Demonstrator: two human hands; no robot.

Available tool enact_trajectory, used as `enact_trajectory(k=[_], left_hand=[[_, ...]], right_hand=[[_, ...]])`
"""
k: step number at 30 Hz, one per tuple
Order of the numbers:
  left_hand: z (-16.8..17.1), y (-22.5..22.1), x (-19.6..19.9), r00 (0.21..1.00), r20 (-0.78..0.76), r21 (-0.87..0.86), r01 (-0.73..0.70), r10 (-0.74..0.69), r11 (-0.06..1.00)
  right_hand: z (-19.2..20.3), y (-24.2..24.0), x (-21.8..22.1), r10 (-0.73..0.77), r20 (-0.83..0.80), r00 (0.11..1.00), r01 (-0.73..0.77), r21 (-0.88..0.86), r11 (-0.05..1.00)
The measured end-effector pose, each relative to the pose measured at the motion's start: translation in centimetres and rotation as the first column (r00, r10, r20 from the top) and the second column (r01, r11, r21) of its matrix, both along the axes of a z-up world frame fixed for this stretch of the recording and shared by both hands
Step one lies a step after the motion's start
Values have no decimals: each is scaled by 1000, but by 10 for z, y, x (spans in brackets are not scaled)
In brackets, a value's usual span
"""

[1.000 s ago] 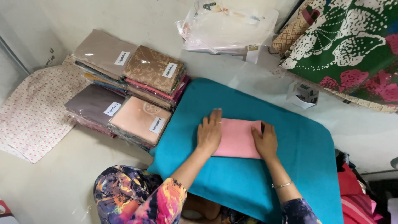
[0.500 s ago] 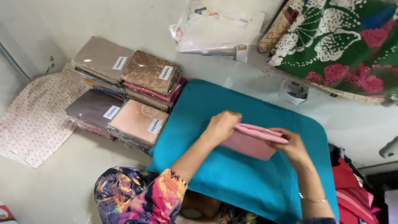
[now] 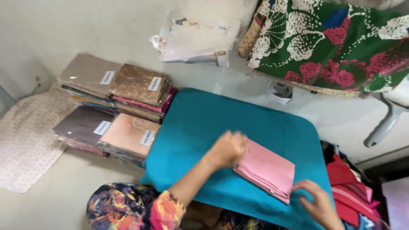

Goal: Folding a piece of pink fabric, cleaning it with a lint roller, and placing it into a plastic packaging sleeve.

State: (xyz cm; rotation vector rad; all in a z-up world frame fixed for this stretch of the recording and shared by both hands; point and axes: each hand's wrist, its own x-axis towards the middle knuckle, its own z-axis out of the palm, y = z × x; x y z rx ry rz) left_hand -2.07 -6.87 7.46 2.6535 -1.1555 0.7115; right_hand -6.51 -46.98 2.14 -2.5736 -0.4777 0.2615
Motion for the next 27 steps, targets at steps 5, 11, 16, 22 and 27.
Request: enact_trajectory(k=[5, 11, 16, 22, 27], left_hand=[[159, 71, 18, 563, 666, -399, -286, 489, 871], [164, 163, 119, 638, 188, -265, -699, 746, 664], [192, 174, 120, 707, 31, -476, -612, 707, 632], [222, 165, 93, 807, -262, -568, -572, 529, 591], [228, 148, 61, 891, -88, -759, -349, 445, 550]], right_hand=[[-14, -12, -13, -423, 29, 905, 381, 385, 841], [-49, 32, -22, -199, -3, 980, 180, 442, 879], [-29, 56, -33, -257, -65, 964, 262, 360, 895], [-9, 64, -41, -323, -167, 931, 363, 344, 866], [-13, 64, -45, -331, -91, 939, 341, 339, 876]])
